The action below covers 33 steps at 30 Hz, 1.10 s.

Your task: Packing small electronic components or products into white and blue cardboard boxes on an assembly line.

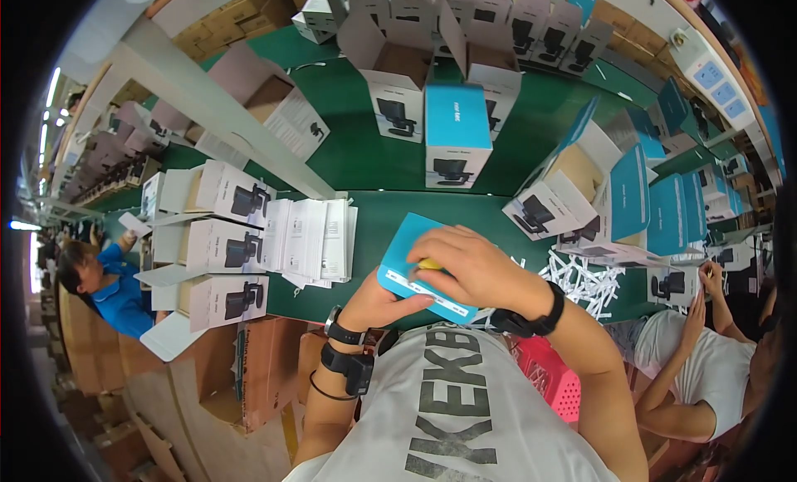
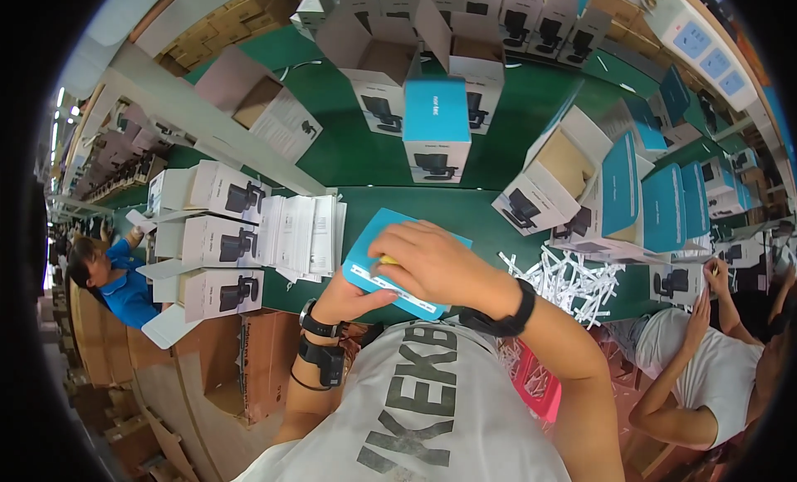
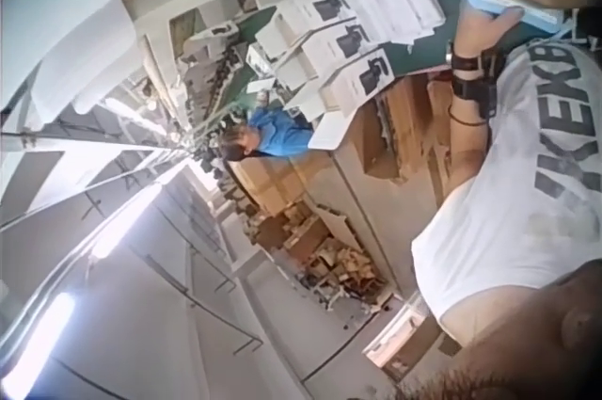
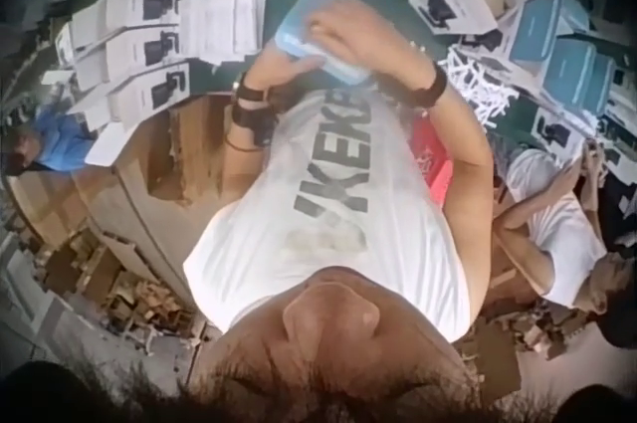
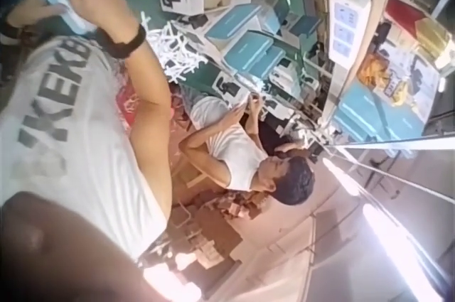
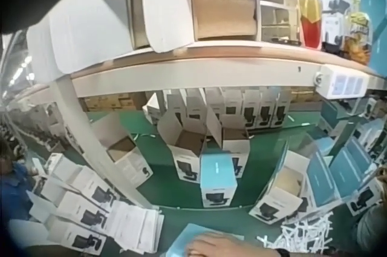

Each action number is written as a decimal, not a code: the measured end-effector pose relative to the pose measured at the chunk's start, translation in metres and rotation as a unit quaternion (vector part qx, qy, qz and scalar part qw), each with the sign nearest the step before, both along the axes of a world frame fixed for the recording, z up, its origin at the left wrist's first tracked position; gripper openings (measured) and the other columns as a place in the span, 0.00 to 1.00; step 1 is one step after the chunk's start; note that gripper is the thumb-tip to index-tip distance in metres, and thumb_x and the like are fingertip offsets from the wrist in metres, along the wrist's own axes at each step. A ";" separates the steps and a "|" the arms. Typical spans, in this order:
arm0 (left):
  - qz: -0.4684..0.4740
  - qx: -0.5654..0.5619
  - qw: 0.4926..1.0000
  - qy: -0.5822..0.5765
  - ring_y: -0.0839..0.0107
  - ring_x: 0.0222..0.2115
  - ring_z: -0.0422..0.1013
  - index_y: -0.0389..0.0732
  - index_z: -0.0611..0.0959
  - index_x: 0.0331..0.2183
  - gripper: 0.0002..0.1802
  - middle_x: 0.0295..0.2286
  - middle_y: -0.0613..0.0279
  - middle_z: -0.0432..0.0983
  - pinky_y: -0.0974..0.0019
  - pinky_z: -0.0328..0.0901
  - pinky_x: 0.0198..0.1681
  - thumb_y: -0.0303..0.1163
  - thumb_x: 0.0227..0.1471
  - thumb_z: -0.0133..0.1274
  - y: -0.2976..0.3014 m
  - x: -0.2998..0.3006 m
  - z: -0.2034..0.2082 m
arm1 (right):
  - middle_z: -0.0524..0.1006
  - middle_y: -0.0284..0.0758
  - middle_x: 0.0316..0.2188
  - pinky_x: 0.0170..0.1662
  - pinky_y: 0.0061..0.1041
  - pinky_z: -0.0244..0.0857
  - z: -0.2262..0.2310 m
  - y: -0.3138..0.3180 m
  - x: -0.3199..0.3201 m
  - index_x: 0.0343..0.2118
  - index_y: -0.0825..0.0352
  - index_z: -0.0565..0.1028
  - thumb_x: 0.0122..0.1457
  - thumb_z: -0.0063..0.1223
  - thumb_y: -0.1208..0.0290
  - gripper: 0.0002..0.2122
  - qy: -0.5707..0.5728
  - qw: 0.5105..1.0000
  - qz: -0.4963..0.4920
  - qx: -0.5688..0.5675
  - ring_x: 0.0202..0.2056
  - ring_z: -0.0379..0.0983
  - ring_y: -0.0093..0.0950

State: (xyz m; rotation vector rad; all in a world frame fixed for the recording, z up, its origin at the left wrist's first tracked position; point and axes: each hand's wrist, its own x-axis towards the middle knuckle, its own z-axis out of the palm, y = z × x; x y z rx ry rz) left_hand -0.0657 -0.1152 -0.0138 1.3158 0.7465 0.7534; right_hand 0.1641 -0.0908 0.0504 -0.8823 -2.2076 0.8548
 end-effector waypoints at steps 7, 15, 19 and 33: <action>-0.056 -0.014 0.998 0.039 0.64 0.54 0.73 0.41 0.79 0.55 0.27 0.52 0.59 0.78 0.55 0.61 0.64 0.34 0.55 0.68 -0.001 -0.005 0.003 | 0.78 0.34 0.38 0.45 0.35 0.69 -0.017 0.023 -0.031 0.38 0.61 0.80 0.58 0.63 0.73 0.07 0.027 0.996 0.016 0.084 0.40 0.77 0.37; -0.027 0.039 0.999 0.000 0.56 0.65 0.64 0.44 0.79 0.57 0.31 0.59 0.62 0.74 0.43 0.21 0.75 0.38 0.53 0.68 0.004 -0.001 -0.006 | 0.78 0.33 0.35 0.42 0.35 0.69 -0.008 0.012 -0.019 0.36 0.62 0.80 0.56 0.64 0.74 0.06 0.014 0.997 0.051 0.055 0.38 0.77 0.35; -0.066 -0.016 0.997 0.039 0.58 0.66 0.62 0.44 0.77 0.59 0.33 0.58 0.61 0.74 0.43 0.25 0.75 0.37 0.53 0.67 0.003 -0.003 -0.005 | 0.79 0.33 0.35 0.42 0.34 0.69 -0.006 0.024 -0.027 0.36 0.62 0.80 0.55 0.65 0.75 0.07 0.006 0.996 0.016 0.084 0.37 0.77 0.35; -0.059 -0.021 0.998 -0.004 0.55 0.64 0.62 0.43 0.78 0.57 0.32 0.57 0.57 0.73 0.44 0.30 0.75 0.38 0.53 0.69 0.005 -0.003 -0.003 | 0.80 0.35 0.34 0.39 0.34 0.71 -0.001 0.019 -0.020 0.36 0.63 0.81 0.57 0.64 0.75 0.05 0.018 0.998 0.062 -0.010 0.37 0.78 0.37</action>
